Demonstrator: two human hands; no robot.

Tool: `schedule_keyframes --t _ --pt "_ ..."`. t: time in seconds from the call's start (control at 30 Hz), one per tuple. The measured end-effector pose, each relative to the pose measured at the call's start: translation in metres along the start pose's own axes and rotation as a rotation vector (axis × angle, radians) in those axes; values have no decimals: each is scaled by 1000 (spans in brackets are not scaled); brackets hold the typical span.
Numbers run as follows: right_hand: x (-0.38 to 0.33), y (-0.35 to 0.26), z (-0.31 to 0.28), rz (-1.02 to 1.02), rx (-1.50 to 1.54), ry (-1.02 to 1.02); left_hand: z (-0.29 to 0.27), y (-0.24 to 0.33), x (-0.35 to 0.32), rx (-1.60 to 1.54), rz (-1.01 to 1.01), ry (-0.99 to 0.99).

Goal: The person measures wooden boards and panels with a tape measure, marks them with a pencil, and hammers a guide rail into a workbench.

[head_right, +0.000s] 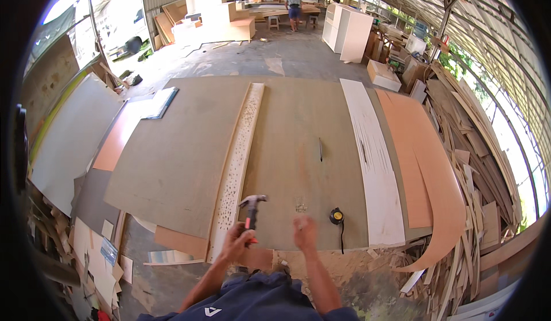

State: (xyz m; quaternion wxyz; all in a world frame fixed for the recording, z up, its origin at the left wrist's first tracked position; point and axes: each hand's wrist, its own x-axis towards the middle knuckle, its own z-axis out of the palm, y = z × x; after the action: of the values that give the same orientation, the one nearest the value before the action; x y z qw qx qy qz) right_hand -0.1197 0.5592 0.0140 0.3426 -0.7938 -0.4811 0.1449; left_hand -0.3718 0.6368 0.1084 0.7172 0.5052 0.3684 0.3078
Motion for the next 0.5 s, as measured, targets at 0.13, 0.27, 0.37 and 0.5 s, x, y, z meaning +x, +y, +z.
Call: schedule_keyframes --t 0.13,0.27,0.37,0.5 --pt "-21 -105 8 460 1477 -451 25 -2 -8 190 86 -143" --pt "-30 -98 10 512 1660 -418 23 6 -4 694 224 -252" --pt "-43 -90 3 551 1486 -267 -2 3 -4 883 129 -458" --pt "-67 -73 -4 523 1330 -196 -66 -29 -11 848 276 -52"
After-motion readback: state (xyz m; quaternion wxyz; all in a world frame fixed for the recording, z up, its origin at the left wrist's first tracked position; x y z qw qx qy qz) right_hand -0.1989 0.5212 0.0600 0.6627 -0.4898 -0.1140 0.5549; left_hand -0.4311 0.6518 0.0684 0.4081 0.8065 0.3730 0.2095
